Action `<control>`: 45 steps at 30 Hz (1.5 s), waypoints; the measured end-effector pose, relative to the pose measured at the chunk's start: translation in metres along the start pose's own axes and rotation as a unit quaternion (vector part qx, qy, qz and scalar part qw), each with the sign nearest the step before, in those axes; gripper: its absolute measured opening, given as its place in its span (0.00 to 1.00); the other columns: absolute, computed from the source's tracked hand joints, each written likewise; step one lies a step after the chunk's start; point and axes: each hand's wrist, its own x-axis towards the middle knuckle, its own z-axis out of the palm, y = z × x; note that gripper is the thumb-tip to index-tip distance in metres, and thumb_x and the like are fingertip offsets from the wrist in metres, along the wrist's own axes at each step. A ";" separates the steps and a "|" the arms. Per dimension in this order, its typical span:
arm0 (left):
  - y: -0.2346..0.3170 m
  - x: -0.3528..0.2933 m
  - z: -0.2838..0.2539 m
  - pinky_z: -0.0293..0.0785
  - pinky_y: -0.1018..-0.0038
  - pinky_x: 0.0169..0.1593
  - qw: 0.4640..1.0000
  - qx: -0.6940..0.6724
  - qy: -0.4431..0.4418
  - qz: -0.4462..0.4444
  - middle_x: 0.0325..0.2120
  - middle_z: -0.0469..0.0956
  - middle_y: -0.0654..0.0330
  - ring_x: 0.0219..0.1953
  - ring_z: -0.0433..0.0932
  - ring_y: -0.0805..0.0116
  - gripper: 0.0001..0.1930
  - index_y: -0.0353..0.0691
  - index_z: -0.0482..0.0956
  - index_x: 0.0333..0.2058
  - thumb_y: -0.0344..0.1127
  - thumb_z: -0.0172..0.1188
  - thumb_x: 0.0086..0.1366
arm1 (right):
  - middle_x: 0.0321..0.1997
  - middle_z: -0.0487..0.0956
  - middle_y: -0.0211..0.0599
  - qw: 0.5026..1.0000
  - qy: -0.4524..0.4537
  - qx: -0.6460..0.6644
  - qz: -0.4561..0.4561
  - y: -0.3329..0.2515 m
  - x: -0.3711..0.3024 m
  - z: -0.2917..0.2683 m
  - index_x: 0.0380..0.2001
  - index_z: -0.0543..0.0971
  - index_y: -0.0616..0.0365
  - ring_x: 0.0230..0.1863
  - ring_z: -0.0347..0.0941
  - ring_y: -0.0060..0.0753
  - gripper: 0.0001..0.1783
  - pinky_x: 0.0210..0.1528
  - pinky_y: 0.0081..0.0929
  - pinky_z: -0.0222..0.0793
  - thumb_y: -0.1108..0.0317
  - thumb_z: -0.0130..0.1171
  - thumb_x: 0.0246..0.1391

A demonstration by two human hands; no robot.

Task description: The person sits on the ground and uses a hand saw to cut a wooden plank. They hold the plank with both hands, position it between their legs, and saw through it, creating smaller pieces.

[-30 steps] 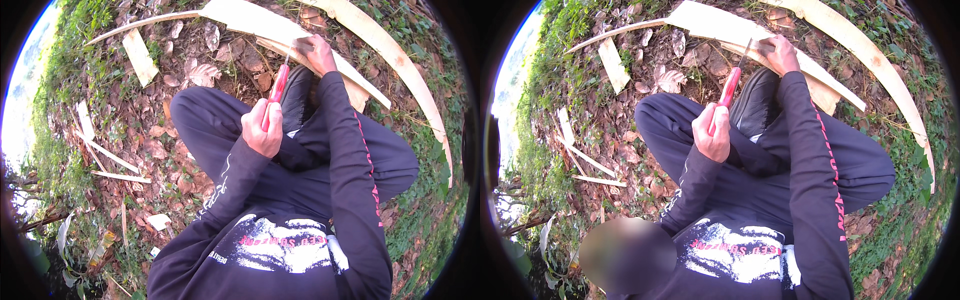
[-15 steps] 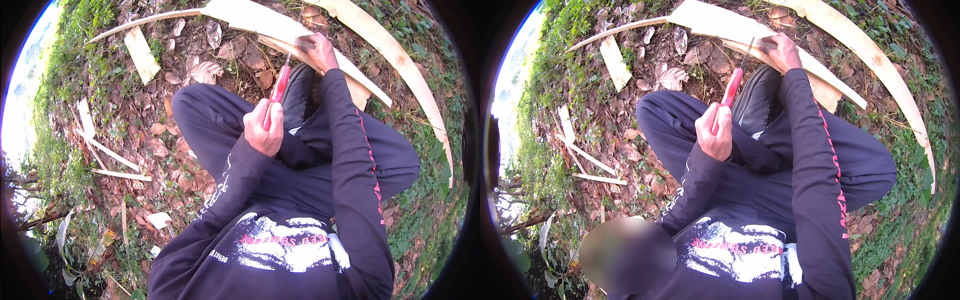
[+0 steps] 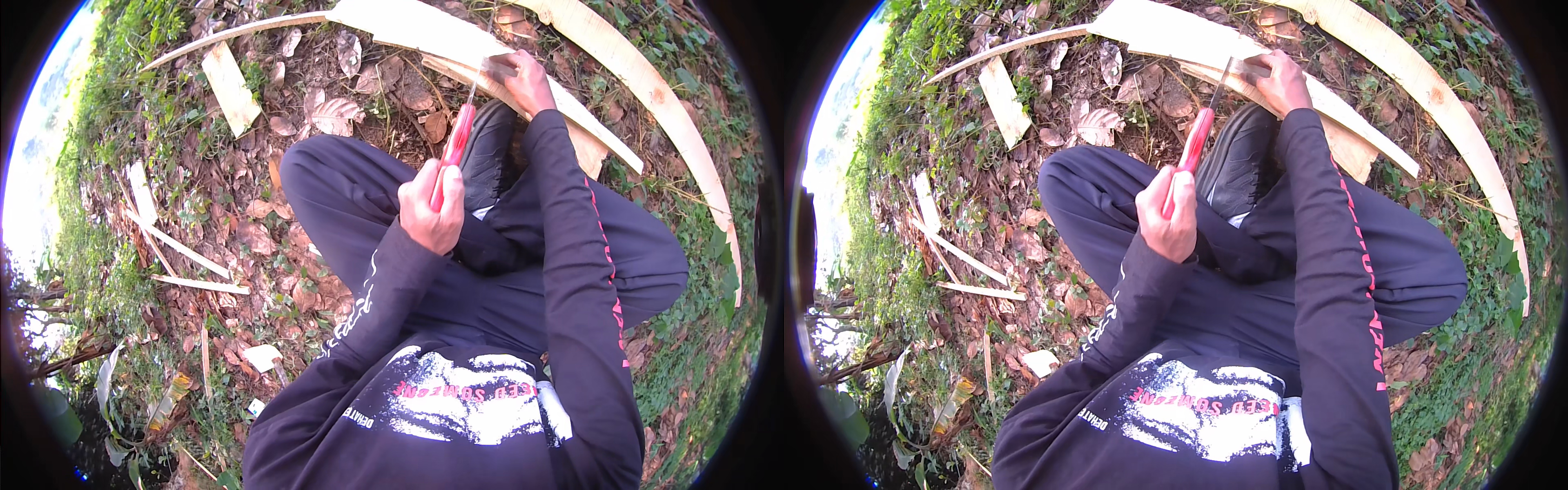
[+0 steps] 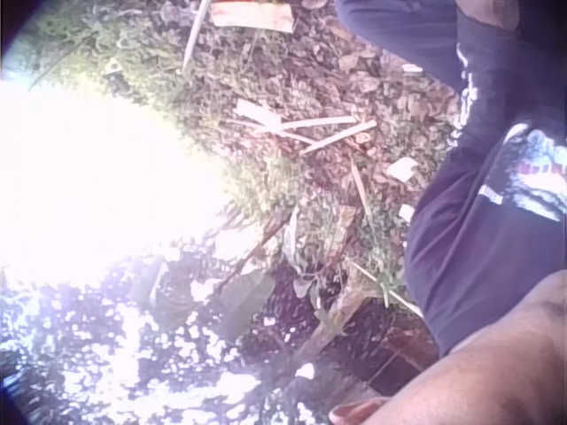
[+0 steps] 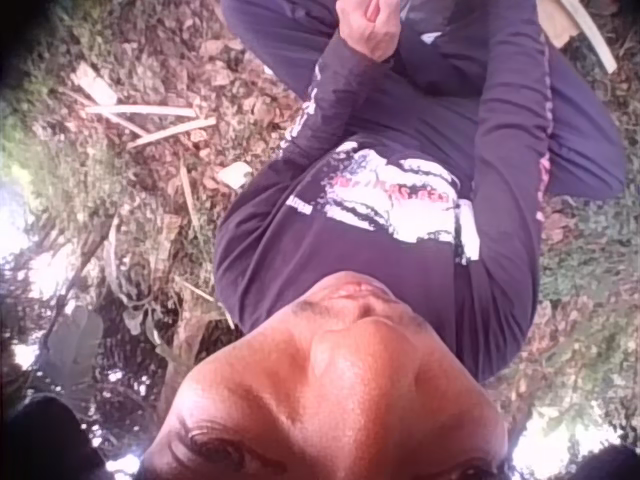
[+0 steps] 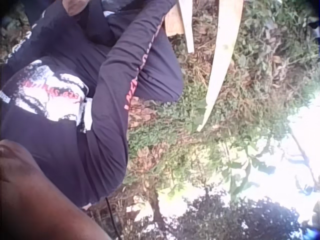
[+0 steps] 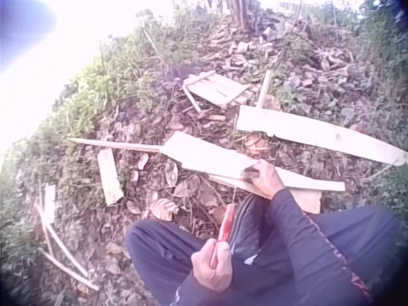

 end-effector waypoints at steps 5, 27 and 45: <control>-0.006 0.017 0.012 0.58 0.75 0.24 0.999 0.017 0.009 0.026 0.15 0.63 0.64 0.18 0.60 0.78 0.12 0.31 0.69 0.26 0.32 0.51 0.69 | 0.41 0.78 0.42 1.000 -0.001 0.004 0.002 -0.001 0.002 0.000 0.42 0.84 0.51 0.48 0.76 0.47 0.21 0.53 0.39 0.70 0.54 0.69 0.46; -0.012 -0.008 -0.005 0.60 0.76 0.21 0.999 -0.025 0.002 -0.023 0.13 0.65 0.62 0.15 0.65 0.76 0.12 0.33 0.69 0.25 0.31 0.51 0.68 | 0.41 0.79 0.43 1.000 0.014 0.020 -0.005 0.002 -0.002 -0.002 0.41 0.84 0.51 0.47 0.76 0.49 0.20 0.52 0.38 0.71 0.56 0.70 0.45; -0.008 0.025 0.017 0.65 0.66 0.21 0.996 0.064 0.018 0.059 0.12 0.66 0.51 0.13 0.71 0.53 0.10 0.35 0.68 0.25 0.30 0.55 0.65 | 0.41 0.79 0.44 1.000 0.007 0.013 0.006 -0.008 -0.001 -0.002 0.42 0.84 0.54 0.47 0.76 0.47 0.19 0.51 0.37 0.71 0.59 0.69 0.46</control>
